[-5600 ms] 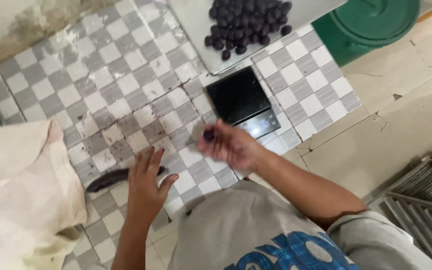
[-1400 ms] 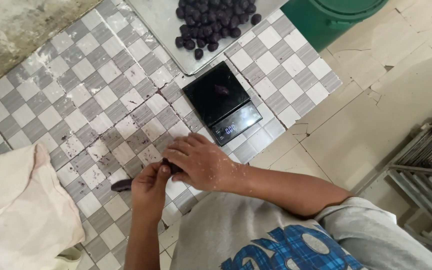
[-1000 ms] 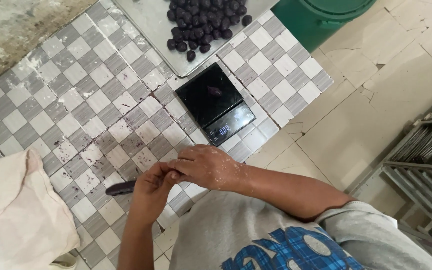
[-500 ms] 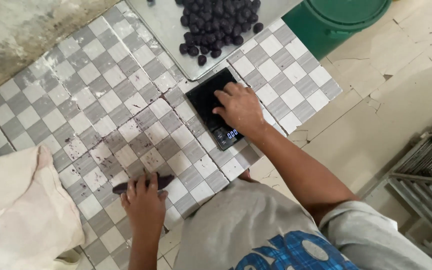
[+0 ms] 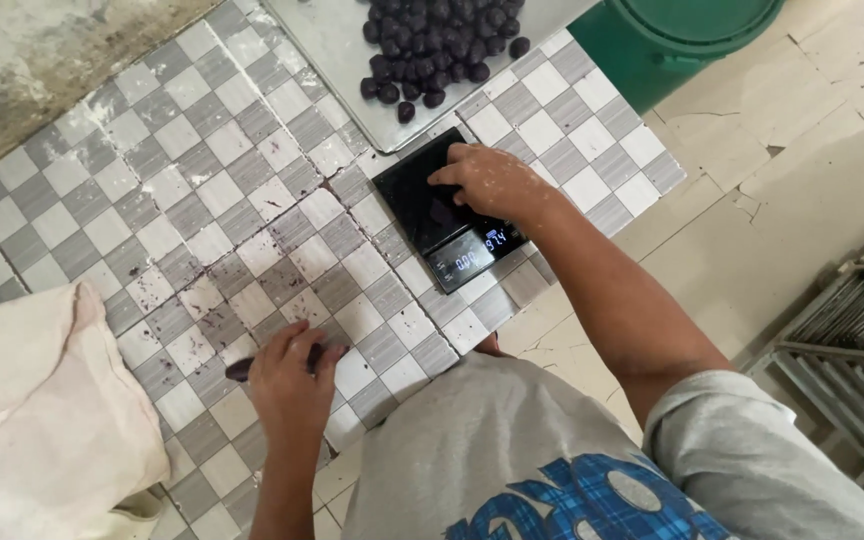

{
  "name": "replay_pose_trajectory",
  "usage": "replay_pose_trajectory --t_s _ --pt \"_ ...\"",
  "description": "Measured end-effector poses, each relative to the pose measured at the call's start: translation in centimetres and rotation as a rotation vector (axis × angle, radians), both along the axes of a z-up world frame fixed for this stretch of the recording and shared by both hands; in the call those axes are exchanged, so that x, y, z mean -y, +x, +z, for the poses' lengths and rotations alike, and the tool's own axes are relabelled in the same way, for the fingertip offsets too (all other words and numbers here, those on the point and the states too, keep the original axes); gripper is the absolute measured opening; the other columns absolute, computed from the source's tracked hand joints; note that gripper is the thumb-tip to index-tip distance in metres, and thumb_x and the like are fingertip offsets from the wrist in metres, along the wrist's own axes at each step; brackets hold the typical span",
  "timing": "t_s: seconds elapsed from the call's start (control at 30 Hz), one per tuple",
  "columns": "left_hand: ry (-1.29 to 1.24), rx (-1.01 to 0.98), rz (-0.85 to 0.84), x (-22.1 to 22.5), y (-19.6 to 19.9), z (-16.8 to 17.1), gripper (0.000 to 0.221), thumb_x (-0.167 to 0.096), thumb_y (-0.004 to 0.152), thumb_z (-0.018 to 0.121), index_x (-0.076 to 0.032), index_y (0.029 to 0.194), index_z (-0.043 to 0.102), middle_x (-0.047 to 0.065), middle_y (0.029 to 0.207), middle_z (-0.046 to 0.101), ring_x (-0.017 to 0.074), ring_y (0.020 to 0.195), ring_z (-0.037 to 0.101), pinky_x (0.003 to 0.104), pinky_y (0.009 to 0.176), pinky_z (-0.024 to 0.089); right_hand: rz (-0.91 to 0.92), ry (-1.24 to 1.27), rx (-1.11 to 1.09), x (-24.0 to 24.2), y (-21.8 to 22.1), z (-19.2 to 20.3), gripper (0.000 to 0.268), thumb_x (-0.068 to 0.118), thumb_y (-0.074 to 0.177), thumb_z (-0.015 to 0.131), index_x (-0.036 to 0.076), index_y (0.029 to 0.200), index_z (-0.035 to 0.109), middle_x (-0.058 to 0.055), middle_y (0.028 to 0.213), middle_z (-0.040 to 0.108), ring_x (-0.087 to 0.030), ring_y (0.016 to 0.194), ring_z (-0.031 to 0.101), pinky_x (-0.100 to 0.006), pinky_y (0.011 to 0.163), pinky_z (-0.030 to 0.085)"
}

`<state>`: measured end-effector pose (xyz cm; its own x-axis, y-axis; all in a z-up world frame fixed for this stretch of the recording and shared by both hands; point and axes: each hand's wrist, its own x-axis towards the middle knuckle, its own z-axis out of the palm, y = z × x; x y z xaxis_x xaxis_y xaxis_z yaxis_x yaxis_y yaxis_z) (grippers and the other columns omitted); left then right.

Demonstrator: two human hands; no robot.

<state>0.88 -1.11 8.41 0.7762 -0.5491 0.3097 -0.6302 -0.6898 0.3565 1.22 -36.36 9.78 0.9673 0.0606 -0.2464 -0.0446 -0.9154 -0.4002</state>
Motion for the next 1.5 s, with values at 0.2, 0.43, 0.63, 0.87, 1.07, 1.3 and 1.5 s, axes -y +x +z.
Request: replay_pose_trajectory --t_s 0.2,0.43,0.63,0.87,1.07,1.3,1.5 --pt "-0.219 -0.686 0.157 3.4 -0.4 4.2 0.023 -0.024 0.081 0.064 -0.013 0.100 0.068 0.003 0.108 0.065 0.0156 0.090 0.062 0.028 0.076 0.049 -0.085 0.197 0.360 -3.9 -2.8 3.6 0.032 0.006 0.078 0.068 0.011 0.109 0.062 -0.009 0.095 0.054 -0.024 0.080 0.058 -0.039 0.065 0.049" --pt "-0.345 -1.022 0.076 5.6 -0.5 6.4 0.009 -0.013 0.079 0.066 -0.009 0.086 0.069 -0.001 0.077 0.071 0.0101 0.073 0.064 0.025 0.068 0.051 0.226 0.555 0.604 -12.7 -7.0 6.6 0.027 -0.002 0.083 0.061 -0.002 0.110 0.057 -0.015 0.085 0.057 -0.027 0.075 0.057 -0.033 0.062 0.050" --pt "-0.445 -1.050 -0.012 5.6 -0.9 6.1 0.006 -0.009 0.081 0.063 -0.006 0.081 0.069 0.001 0.069 0.067 0.0103 0.066 0.059 0.026 0.061 0.050 0.192 0.522 0.623 -14.0 -7.8 4.3 0.042 0.027 0.091 0.051 -0.004 0.120 0.048 -0.021 0.104 0.054 -0.033 0.091 0.059 -0.041 0.072 0.052" --pt "-0.248 -0.554 0.202 2.0 0.8 5.9 0.015 -0.017 0.087 0.062 -0.003 0.090 0.065 0.006 0.084 0.064 0.0152 0.072 0.062 0.021 0.058 0.056 -0.133 0.360 0.835 -7.8 -6.8 4.6 0.005 0.006 0.088 0.062 0.006 0.093 0.060 -0.007 0.092 0.064 -0.017 0.082 0.066 -0.022 0.058 0.060" --pt "0.633 -0.150 0.138 -2.8 -1.1 -3.6 0.045 -0.036 0.084 0.052 -0.019 0.125 0.049 0.004 0.136 0.045 0.0274 0.125 0.038 0.052 0.093 0.041 -0.398 0.175 1.312 -3.5 -4.7 8.4 0.032 0.030 0.092 0.056 -0.002 0.098 0.055 -0.011 0.082 0.051 -0.021 0.073 0.049 -0.030 0.060 0.044" --pt "0.502 -0.060 0.139 -3.4 -2.6 -5.7 0.062 -0.033 0.085 0.052 -0.010 0.140 0.036 0.011 0.146 0.032 0.0387 0.137 0.022 0.059 0.101 0.029 -0.283 0.187 1.256 -2.8 -1.6 2.3 0.021 0.003 0.098 0.048 -0.006 0.117 0.052 -0.017 0.099 0.051 -0.028 0.089 0.056 -0.036 0.075 0.056" --pt "0.333 0.006 0.169 -3.4 -2.6 -4.8 0.055 -0.041 0.086 0.051 -0.011 0.133 0.048 0.012 0.143 0.039 0.0376 0.134 0.031 0.058 0.100 0.031 -0.322 -0.109 0.620 -4.5 -1.8 -0.2 0.021 0.011 0.086 0.063 0.004 0.106 0.064 -0.013 0.092 0.060 -0.031 0.082 0.055 -0.045 0.070 0.050"
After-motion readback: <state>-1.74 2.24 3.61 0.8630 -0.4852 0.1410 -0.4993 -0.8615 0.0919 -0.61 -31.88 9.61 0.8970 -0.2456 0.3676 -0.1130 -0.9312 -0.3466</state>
